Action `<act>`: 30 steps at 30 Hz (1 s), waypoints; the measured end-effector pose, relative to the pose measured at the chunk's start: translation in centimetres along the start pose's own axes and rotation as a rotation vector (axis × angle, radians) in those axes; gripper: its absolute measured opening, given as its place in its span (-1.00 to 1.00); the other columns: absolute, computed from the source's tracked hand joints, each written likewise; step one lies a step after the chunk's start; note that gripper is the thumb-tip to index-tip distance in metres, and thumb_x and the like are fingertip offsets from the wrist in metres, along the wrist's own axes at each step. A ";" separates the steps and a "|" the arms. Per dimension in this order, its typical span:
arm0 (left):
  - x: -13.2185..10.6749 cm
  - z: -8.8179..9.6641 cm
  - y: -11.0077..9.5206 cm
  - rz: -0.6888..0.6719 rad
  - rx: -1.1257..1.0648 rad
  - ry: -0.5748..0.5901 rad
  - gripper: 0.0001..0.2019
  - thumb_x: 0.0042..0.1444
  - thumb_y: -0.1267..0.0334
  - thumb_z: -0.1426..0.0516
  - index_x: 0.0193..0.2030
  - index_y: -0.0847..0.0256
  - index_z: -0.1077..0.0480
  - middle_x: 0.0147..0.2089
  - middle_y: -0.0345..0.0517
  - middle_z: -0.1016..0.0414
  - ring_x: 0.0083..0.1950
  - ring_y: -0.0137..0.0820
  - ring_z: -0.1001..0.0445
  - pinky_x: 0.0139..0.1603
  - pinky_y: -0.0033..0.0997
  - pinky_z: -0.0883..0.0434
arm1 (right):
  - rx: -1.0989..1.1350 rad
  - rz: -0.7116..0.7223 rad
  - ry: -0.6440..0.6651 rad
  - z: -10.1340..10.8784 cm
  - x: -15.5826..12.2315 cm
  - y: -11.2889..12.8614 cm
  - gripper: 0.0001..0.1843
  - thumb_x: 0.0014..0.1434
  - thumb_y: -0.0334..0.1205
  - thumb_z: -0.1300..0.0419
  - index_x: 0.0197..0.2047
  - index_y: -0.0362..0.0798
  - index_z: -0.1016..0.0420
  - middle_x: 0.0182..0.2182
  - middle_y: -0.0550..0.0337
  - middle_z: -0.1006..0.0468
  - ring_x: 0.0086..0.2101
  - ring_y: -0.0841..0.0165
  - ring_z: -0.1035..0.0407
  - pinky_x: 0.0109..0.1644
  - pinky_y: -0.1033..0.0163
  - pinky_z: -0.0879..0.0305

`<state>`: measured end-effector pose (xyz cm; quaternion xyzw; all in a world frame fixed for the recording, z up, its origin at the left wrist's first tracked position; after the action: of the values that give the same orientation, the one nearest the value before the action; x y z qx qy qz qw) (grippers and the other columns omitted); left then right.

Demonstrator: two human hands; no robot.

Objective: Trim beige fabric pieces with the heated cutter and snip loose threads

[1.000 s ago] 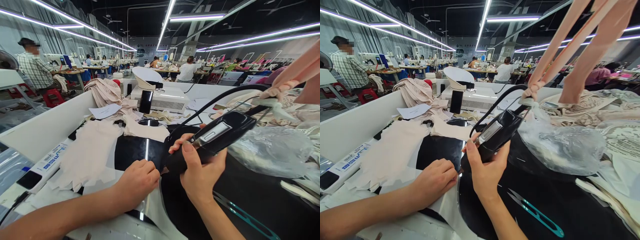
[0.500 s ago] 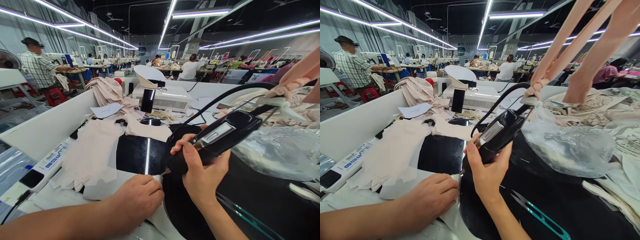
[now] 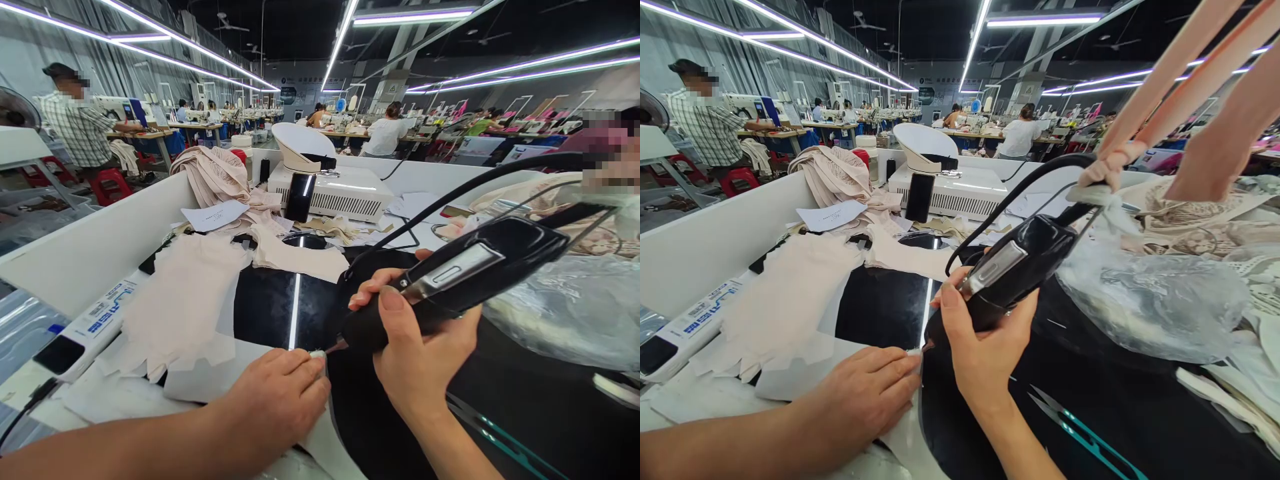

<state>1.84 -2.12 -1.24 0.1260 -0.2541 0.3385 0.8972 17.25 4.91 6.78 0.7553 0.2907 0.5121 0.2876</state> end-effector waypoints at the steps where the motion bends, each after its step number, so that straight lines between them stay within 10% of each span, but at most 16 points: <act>1: 0.0 0.0 0.0 0.002 -0.003 0.001 -0.84 0.47 0.41 -0.10 0.09 0.28 -0.48 0.15 -0.06 -0.65 0.11 -0.31 -0.59 0.12 -0.35 -0.55 | -0.002 -0.001 -0.003 0.0 0.0 0.0 -0.53 0.16 -0.17 -0.52 0.02 0.11 -0.39 -0.40 0.43 -0.63 -0.55 0.41 -0.48 -0.46 0.26 -0.51; 30: 0.2 0.1 0.1 0.002 -0.050 0.052 -0.82 0.46 0.43 -0.08 0.07 0.32 -0.49 0.10 0.00 -0.66 0.07 -0.30 -0.60 0.02 -0.34 -0.58 | -0.012 -0.010 -0.023 0.1 0.1 0.2 -0.52 0.15 -0.16 -0.53 0.05 0.13 -0.43 -0.41 0.41 -0.59 -0.51 0.35 -0.46 -0.40 0.16 -0.45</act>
<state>1.81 -1.99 -1.06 0.0943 -0.2394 0.3361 0.9060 17.38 4.91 6.96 0.7581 0.2879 0.5037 0.2980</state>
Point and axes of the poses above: each hand's wrist, its own x-axis towards the middle knuckle, its own z-axis out of the back of the hand, y = z × x, the point moved 1 cm from there along x, towards the middle knuckle
